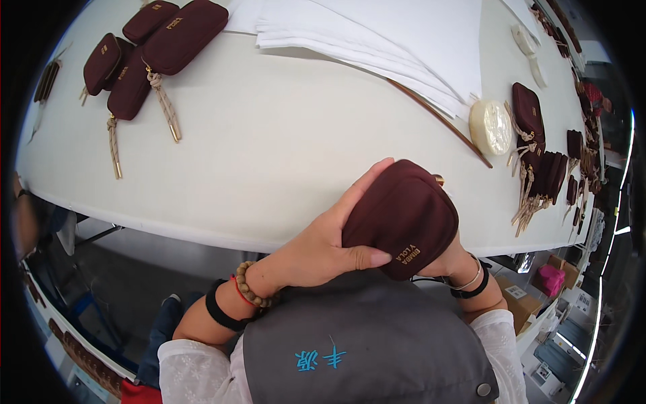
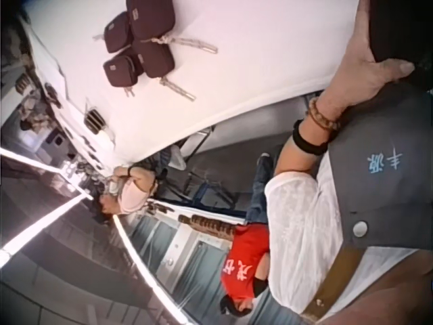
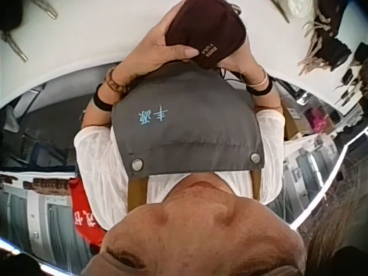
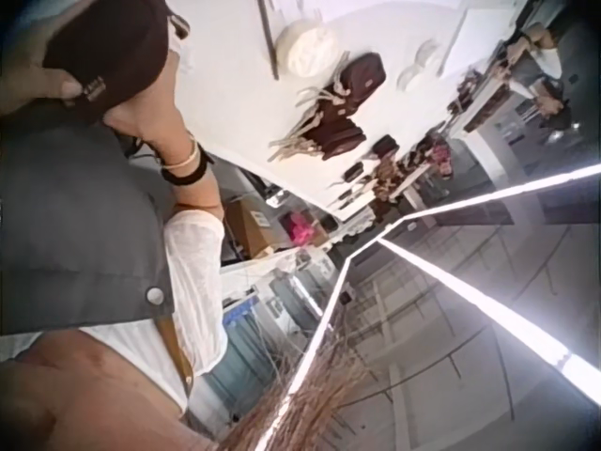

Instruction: The person repeatedly stuffs white tissue paper into small maroon zippered pouches. They open the pouches, insert the paper, and close them, placing the finished items on the table. The process is repeated for multiple pouches.

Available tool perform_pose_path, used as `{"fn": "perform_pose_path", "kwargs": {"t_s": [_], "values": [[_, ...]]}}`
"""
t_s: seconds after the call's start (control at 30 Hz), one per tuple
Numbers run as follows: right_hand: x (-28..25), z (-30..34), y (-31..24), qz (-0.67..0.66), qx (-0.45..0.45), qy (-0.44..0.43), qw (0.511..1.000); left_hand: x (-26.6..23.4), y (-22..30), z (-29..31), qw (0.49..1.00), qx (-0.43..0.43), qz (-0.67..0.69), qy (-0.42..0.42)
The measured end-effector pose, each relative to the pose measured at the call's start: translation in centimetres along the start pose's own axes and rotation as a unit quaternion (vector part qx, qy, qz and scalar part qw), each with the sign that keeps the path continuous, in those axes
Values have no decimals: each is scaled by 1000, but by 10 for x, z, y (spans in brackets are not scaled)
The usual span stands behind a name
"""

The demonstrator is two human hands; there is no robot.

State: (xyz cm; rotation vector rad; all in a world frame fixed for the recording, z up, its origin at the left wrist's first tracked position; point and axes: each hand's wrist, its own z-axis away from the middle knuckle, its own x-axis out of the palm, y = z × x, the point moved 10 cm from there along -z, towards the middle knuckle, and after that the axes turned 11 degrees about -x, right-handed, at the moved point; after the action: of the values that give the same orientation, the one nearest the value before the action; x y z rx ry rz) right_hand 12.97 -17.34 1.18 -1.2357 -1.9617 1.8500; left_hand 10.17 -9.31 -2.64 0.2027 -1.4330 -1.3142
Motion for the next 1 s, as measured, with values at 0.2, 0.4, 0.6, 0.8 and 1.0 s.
{"fn": "perform_pose_path", "kwargs": {"t_s": [0.2,0.4,0.6,0.8,1.0], "values": [[-6,-7,-2,-55,-4,116,992,-4,-19,-2,989,-52,135,17],[30,20,12,-300,319,-139,888,-18,-7,2,971,3,227,75],[37,8,7,-349,259,-183,882,-22,5,1,978,48,189,73],[15,-25,7,-301,232,-73,922,-43,-21,5,975,0,165,150],[29,-27,-11,169,26,-346,923,-33,-8,26,992,-33,60,109]]}}
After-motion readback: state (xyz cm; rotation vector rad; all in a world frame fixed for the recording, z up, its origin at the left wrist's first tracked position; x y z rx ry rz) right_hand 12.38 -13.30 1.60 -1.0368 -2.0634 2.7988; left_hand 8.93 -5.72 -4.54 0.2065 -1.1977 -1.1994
